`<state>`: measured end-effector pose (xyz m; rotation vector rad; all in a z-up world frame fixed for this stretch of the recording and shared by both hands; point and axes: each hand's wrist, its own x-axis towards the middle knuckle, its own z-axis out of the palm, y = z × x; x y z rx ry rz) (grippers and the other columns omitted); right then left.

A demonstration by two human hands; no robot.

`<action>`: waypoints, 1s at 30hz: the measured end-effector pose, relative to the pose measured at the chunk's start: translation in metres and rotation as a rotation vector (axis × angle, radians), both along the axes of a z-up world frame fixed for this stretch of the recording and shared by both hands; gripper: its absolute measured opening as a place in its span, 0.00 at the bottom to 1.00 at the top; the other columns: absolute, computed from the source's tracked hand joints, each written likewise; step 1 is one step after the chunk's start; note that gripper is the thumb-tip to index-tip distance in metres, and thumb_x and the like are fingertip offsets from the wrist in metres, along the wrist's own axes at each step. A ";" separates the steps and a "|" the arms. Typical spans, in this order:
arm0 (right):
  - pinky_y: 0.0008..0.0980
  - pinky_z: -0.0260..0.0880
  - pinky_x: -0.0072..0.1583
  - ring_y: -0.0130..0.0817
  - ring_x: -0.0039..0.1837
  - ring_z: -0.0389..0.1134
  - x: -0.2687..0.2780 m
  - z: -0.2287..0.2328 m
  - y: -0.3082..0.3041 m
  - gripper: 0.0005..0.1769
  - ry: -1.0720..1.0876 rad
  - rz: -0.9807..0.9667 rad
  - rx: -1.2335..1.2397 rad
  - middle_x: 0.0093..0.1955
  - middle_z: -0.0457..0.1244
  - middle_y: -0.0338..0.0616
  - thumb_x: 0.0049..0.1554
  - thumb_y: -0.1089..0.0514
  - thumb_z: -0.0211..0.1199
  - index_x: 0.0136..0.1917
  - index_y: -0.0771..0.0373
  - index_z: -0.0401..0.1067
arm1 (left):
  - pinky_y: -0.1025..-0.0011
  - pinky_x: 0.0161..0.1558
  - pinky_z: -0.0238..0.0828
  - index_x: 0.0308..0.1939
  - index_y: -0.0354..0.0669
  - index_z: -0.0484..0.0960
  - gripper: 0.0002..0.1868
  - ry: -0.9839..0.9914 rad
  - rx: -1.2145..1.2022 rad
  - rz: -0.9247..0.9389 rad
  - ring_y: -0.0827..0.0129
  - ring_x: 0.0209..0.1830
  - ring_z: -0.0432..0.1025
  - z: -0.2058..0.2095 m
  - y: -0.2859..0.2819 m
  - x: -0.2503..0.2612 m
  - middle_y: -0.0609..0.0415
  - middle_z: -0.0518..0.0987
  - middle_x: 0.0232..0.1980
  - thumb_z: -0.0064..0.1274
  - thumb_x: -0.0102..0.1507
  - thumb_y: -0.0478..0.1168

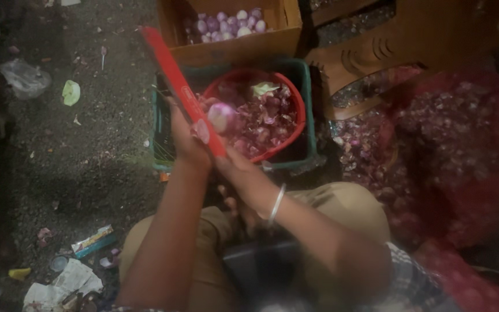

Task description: The person peels onions by hand using a knife, removing the outer layers and placing the peeled onions into a cardboard box.

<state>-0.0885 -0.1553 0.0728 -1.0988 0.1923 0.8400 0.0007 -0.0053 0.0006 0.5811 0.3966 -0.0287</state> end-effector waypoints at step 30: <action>0.50 0.71 0.56 0.58 0.59 0.69 0.027 0.004 -0.024 0.25 -0.927 -0.149 -1.018 0.61 0.64 0.58 0.62 0.56 0.60 0.70 0.58 0.61 | 0.67 0.34 0.72 0.57 0.46 0.65 0.19 0.385 0.515 0.421 0.65 0.40 0.72 0.038 0.025 0.001 0.48 0.74 0.51 0.51 0.64 0.38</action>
